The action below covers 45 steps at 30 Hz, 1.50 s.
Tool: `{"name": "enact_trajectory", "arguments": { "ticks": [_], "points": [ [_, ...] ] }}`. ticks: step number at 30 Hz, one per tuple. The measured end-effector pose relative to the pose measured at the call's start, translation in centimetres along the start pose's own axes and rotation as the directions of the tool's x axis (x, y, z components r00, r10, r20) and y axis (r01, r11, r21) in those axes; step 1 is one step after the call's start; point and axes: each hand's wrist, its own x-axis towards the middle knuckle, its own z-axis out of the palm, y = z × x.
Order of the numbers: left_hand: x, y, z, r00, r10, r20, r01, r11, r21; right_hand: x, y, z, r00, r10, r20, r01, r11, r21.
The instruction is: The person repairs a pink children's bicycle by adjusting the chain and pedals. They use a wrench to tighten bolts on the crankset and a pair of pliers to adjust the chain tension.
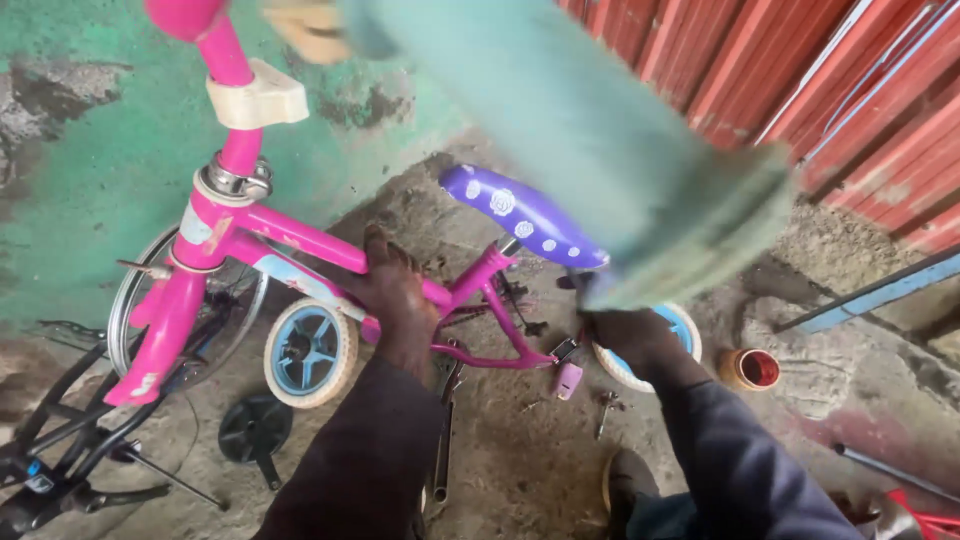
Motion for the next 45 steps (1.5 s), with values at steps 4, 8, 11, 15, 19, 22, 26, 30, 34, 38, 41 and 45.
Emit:
{"name": "enact_trajectory", "arguments": {
  "ticks": [4, 8, 11, 15, 19, 22, 26, 30, 34, 38, 41, 45],
  "points": [
    [-0.3, 0.9, 0.7, 0.987, 0.155, -0.05, -0.15, 0.983, 0.103, 1.7, -5.2, -0.2, 0.857, 0.482, 0.183, -0.445, 0.512, 0.735],
    [-2.1, 1.6, 1.5, 0.98, 0.194, 0.041, -0.198, 0.961, 0.193, 3.3, -7.0, 0.2, 0.859, 0.481, 0.177, -0.362, 0.324, 0.874],
    [-2.6, 0.8, 2.0, 0.964, 0.248, 0.1, -0.26, 0.957, 0.13, 4.3, -5.6, 2.7, 0.853, 0.472, 0.224, -0.392, 0.294, 0.872],
    [-3.0, 0.8, 2.2, 0.974, 0.194, 0.117, -0.216, 0.951, 0.222, 4.7, -6.4, 3.0, 0.853, 0.447, 0.269, -0.405, 0.243, 0.881],
    [-2.9, 1.1, 2.2, 0.971, 0.198, 0.134, -0.222, 0.954, 0.2, 4.3, -7.3, 1.8, 0.862, 0.413, 0.295, -0.406, 0.212, 0.889],
    [-3.4, 1.7, 2.4, 0.962, 0.241, 0.127, -0.263, 0.944, 0.2, 4.5, -7.4, 1.9, 0.861, 0.404, 0.309, -0.406, 0.18, 0.896],
    [-3.9, 2.7, 2.6, 0.947, 0.288, 0.14, -0.315, 0.916, 0.248, 4.6, -7.5, 2.3, 0.86, 0.401, 0.316, -0.387, 0.109, 0.916],
    [-2.4, 0.8, 2.3, 0.942, 0.307, 0.134, -0.33, 0.919, 0.215, 5.1, -7.4, 3.3, 0.861, 0.415, 0.293, -0.339, 0.04, 0.94],
    [-3.1, 1.8, 2.3, 0.938, 0.31, 0.155, -0.338, 0.918, 0.206, 5.4, -7.5, 3.6, 0.866, 0.399, 0.303, -0.357, 0.068, 0.932],
    [-3.3, 2.5, 2.1, 0.921, 0.338, 0.196, -0.377, 0.898, 0.226, 5.3, -9.0, 2.6, 0.854, 0.41, 0.32, -0.38, 0.071, 0.922],
    [-3.2, 2.8, 2.2, 0.916, 0.358, 0.181, -0.393, 0.89, 0.23, 5.5, -8.7, 3.8, 0.862, 0.383, 0.331, -0.382, 0.062, 0.922],
    [-2.9, 2.7, 2.0, 0.908, 0.379, 0.178, -0.413, 0.883, 0.225, 5.4, -8.5, 4.0, 0.879, 0.345, 0.328, -0.404, 0.176, 0.898]
  ]
}}
